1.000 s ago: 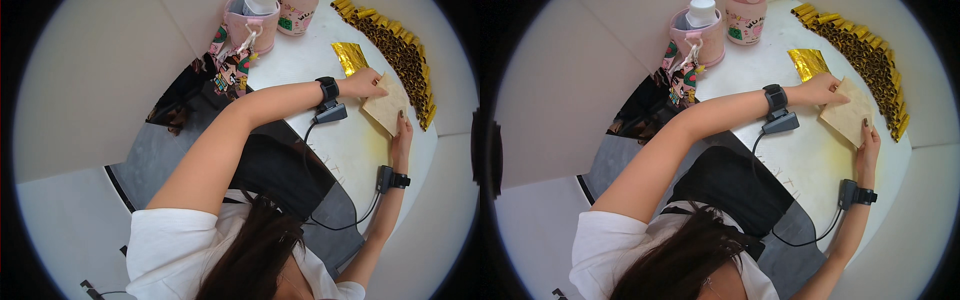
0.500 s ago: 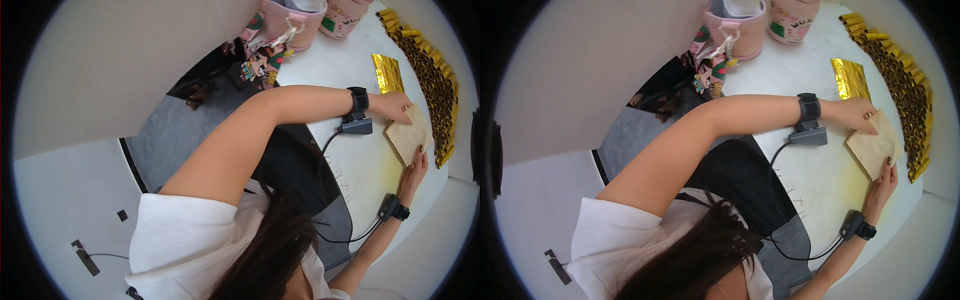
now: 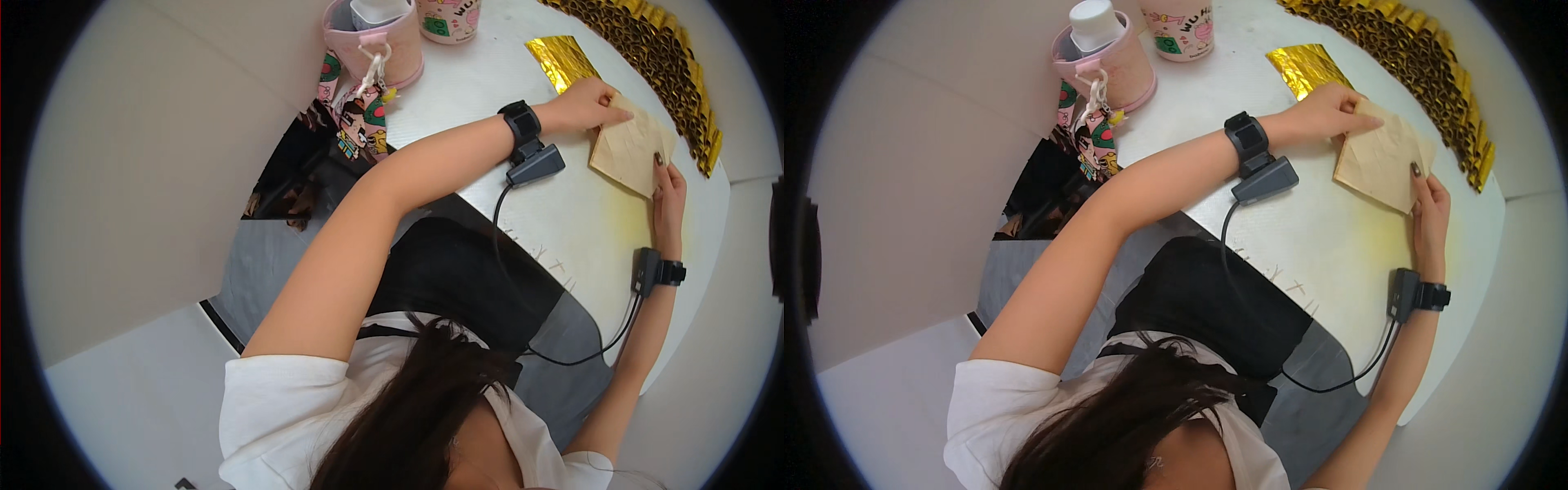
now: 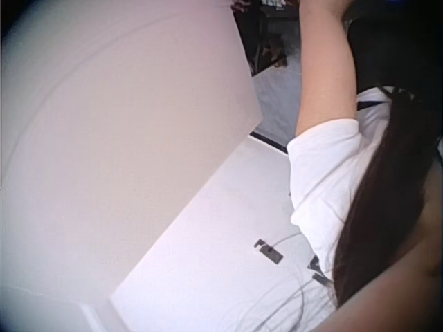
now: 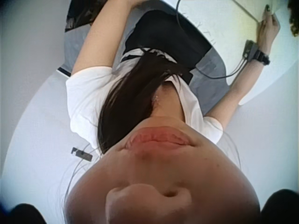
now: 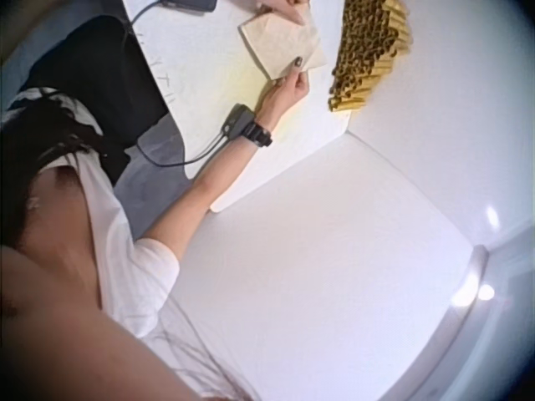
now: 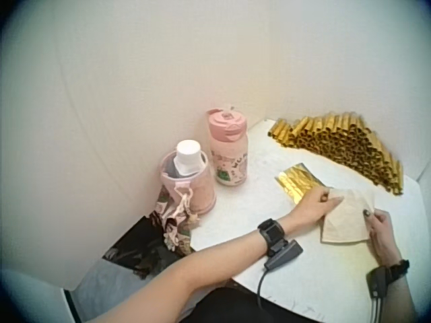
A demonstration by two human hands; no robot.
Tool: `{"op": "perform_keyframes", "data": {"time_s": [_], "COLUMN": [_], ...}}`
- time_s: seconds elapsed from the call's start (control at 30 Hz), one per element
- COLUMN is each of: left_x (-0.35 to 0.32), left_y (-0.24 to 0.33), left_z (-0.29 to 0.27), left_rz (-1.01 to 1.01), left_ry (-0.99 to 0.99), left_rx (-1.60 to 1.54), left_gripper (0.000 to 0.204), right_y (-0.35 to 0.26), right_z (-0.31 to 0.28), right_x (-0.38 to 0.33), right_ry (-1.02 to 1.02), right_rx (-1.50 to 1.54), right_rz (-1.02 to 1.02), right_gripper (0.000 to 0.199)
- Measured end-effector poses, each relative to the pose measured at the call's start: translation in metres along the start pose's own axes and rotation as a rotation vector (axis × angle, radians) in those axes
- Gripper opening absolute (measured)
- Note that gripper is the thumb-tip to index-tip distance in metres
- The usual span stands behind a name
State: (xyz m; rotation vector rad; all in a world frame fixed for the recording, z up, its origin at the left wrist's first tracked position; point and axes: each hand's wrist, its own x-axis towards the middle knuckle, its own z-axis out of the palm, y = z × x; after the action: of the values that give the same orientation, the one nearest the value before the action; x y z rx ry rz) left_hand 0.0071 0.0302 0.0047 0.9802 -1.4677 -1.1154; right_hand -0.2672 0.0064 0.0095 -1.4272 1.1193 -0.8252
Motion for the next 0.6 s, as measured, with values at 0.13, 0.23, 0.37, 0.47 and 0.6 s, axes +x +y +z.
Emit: {"op": "perform_keyframes", "data": {"time_s": [0.13,0.23,0.37,0.47,0.6], "left_x": [-0.002,-0.007,-0.009,-0.016,-0.014], "left_y": [0.008,0.011,0.016,0.029,0.029], "left_z": [0.001,0.000,-0.001,0.000,-0.004], "left_rz": [-0.008,0.016,-0.041,-0.047,-0.107], "left_ry": [-0.027,-0.066,-0.132,-0.163,-0.206], "left_rx": [-0.082,0.038,-0.210,-0.264,-0.288], "left_gripper": [0.031,0.031,0.034,0.036,0.039], "right_y": [-0.003,0.001,-0.001,-0.004,-0.005], "right_z": [0.008,0.002,0.006,0.009,0.013], "right_x": [-0.005,-0.004,-0.005,-0.007,-0.006], "right_ry": [0.078,0.006,0.046,0.028,0.112], "right_rx": [0.164,0.181,0.253,0.265,0.314], "right_rz": [-0.100,-0.071,-0.052,-0.078,-0.080], "right_gripper": [0.029,0.031,0.033,0.036,0.037]}}
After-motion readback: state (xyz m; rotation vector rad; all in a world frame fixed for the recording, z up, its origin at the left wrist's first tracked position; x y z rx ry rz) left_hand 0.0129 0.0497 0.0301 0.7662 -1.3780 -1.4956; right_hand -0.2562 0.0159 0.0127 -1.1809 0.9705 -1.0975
